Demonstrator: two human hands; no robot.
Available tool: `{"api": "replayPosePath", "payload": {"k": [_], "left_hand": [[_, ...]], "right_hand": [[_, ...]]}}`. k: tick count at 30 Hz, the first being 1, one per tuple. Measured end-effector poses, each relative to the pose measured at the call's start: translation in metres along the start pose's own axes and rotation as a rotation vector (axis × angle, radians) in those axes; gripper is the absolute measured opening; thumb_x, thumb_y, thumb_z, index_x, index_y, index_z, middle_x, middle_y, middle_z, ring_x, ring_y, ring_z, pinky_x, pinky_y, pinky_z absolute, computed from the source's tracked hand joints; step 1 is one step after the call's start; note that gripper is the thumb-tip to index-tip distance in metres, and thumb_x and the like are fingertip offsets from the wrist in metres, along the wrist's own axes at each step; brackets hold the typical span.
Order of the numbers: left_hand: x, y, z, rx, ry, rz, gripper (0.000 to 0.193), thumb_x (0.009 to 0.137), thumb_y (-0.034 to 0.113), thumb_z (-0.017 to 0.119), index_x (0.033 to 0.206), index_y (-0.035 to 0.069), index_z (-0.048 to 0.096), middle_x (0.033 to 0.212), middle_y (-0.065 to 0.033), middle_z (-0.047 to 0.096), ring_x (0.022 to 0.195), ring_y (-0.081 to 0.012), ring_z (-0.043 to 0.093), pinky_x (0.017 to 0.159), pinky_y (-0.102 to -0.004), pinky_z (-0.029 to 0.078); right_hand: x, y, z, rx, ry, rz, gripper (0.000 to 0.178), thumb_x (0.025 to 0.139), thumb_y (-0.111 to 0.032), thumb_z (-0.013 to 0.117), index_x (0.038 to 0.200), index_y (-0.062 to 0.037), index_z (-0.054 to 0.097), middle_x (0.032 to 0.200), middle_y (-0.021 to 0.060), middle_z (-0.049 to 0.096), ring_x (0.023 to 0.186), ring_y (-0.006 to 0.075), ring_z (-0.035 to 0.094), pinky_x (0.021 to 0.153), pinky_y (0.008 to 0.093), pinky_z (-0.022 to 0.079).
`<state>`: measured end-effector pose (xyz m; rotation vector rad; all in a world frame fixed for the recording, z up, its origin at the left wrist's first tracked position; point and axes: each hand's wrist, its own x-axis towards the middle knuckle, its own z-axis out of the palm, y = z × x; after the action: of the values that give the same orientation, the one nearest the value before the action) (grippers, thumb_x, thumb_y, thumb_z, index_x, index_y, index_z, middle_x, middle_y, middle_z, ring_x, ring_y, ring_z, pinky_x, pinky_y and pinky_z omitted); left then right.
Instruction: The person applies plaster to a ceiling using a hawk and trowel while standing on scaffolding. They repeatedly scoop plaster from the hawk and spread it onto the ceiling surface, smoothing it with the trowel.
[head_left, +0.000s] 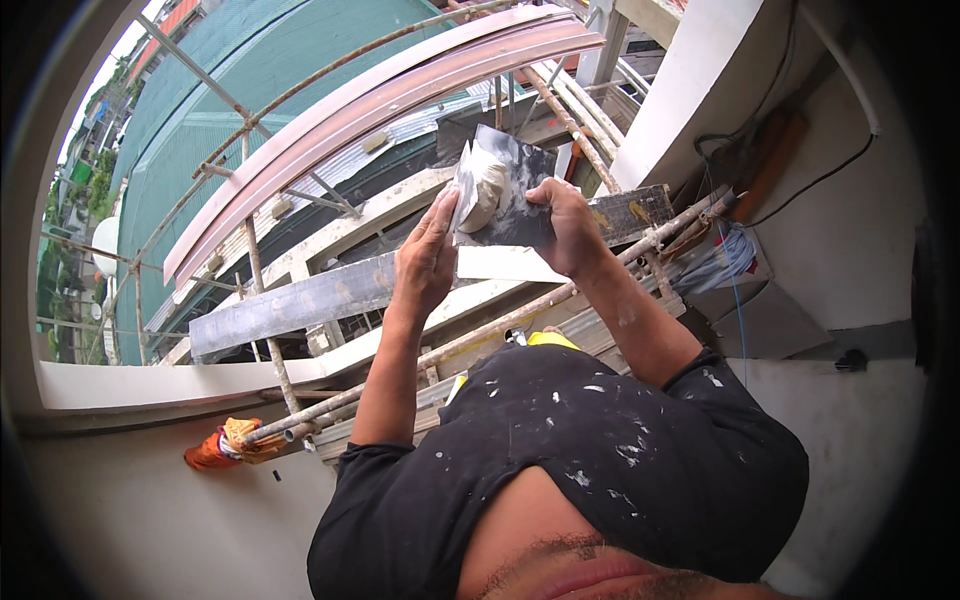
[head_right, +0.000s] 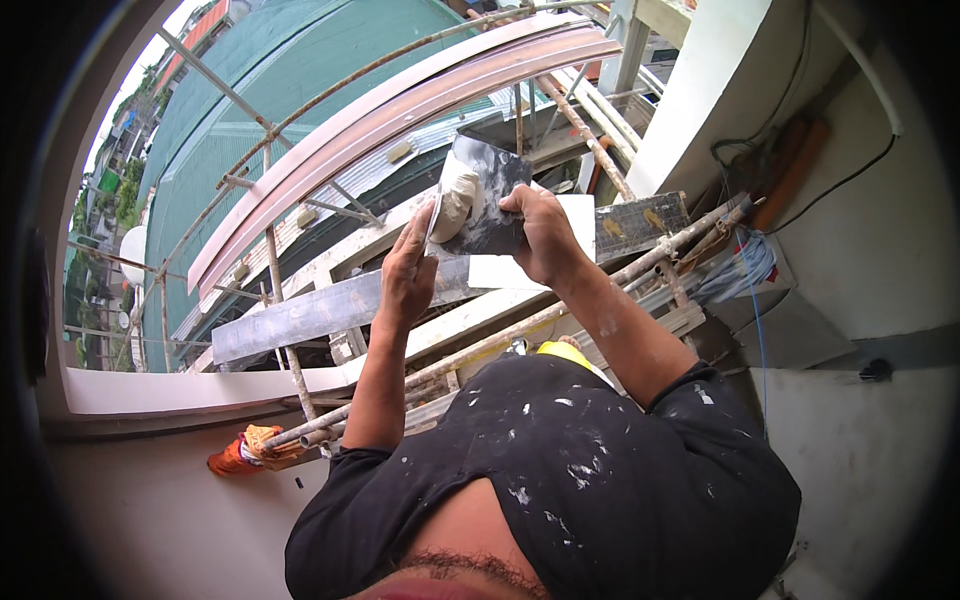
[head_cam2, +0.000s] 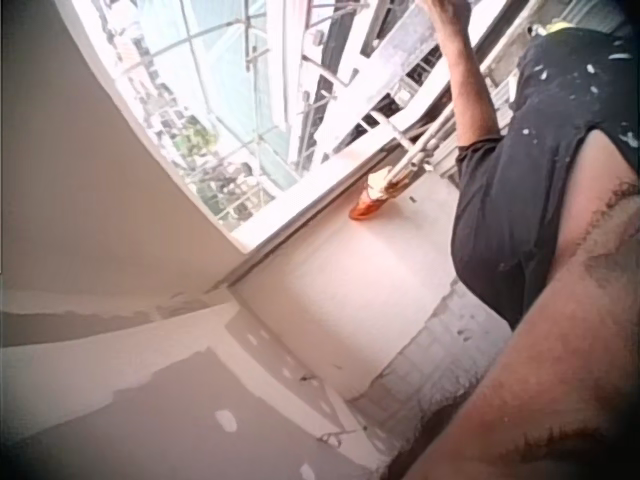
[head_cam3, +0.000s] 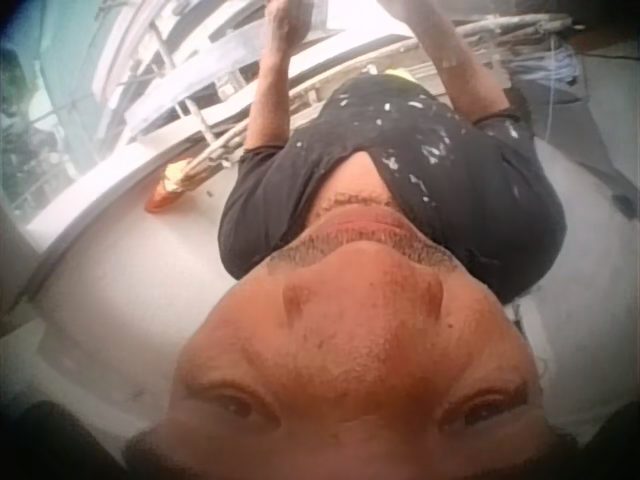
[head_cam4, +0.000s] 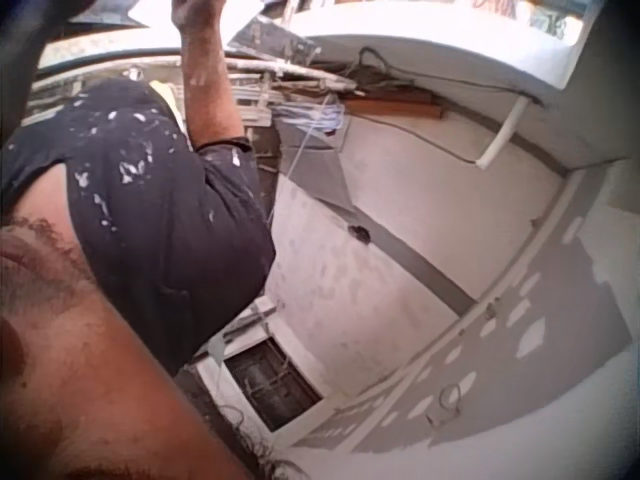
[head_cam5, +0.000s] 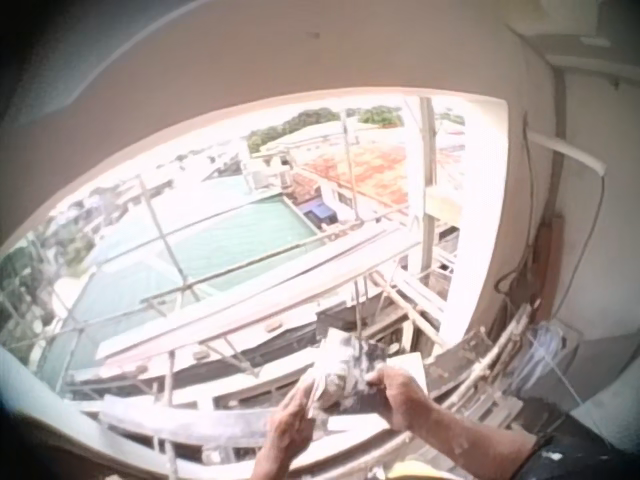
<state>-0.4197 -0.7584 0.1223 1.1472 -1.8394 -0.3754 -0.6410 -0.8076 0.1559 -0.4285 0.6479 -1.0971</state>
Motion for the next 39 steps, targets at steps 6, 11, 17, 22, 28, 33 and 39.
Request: {"api": "replayPosePath", "payload": {"k": [6,11,17,22,28,33,39], "left_hand": [[-0.038,-0.043,-0.006,0.18,-0.1,0.026,0.052,0.092,0.001,0.048,0.144,0.004,0.051,0.128,-0.0186,0.066,0.092,-0.0343,0.069,0.083,-0.042,0.056],[-0.038,0.011,-0.073,-1.274,-0.184,-0.617,0.061,0.088,0.01,0.056,0.143,-0.001,0.035,0.082,-0.0141,0.06,0.051,-0.0168,0.054,0.043,-0.0309,0.051],[-0.026,0.029,-0.1,-1.93,-0.477,-0.568,0.062,0.088,0.006,0.054,0.145,0.003,0.032,0.079,-0.0088,0.052,0.046,-0.0174,0.045,0.031,-0.0276,0.038],[-0.016,0.048,-0.122,-1.994,-0.572,-0.557,0.067,0.087,0.007,0.053,0.15,0.006,0.028,0.076,-0.0088,0.052,0.042,-0.017,0.043,0.028,-0.027,0.034],[-0.029,0.042,-0.136,-1.723,-0.558,-0.558,0.077,0.085,0.007,0.055,0.154,0.008,0.021,0.103,-0.0225,0.059,0.037,-0.0178,0.042,0.026,-0.0291,0.033],[-0.036,0.05,-0.161,-1.749,-0.264,-0.485,0.082,0.083,0.008,0.05,0.158,0.011,0.016,0.107,-0.0294,0.063,0.033,-0.0176,0.041,0.024,-0.0293,0.034],[-0.055,0.024,-0.17,-1.618,0.085,-0.619,0.077,0.089,0.009,0.054,0.158,0.014,0.019,0.094,-0.0163,0.059,0.046,-0.0187,0.053,0.033,-0.0282,0.044]], "right_hand": [[-0.029,-0.018,0.046,0.055,-0.217,-0.116,0.021,0.093,-0.006,0.053,0.112,0.0024,0.053,0.103,0.0146,0.066,0.09,0.0251,0.073,0.084,0.0421,0.064],[-0.019,-0.041,0.043,-0.103,-0.213,-0.345,0.021,0.094,0.002,0.061,0.115,-0.0026,0.062,0.1,0.0083,0.07,0.092,0.0155,0.071,0.082,0.0313,0.061],[-0.048,-0.024,0.078,-0.945,-0.131,-0.564,0.026,0.1,-0.005,0.058,0.126,-0.0036,0.061,0.124,0.0063,0.065,0.116,0.0144,0.062,0.1,0.03,0.05],[-0.077,-0.005,0.1,-1.118,-0.57,-0.871,0.034,0.101,0.0,0.055,0.134,0.0042,0.059,0.136,0.0179,0.063,0.127,0.0291,0.06,0.113,0.0393,0.043],[-0.087,0.0,0.085,-1.466,-0.439,-0.914,0.034,0.099,0.0,0.056,0.133,-0.0003,0.061,0.133,0.0173,0.066,0.124,0.03,0.063,0.11,0.0411,0.046],[-0.074,0.026,-0.004,-1.762,-0.265,-0.717,0.036,0.096,-0.001,0.055,0.131,-0.005,0.064,0.126,0.0167,0.069,0.112,0.0312,0.069,0.1,0.04,0.053],[-0.032,0.066,-0.096,-1.271,0.52,-0.253,0.027,0.083,-0.014,0.065,0.105,-0.0006,0.072,0.081,0.013,0.072,0.073,0.018,0.065,0.074,0.035,0.052]]}}
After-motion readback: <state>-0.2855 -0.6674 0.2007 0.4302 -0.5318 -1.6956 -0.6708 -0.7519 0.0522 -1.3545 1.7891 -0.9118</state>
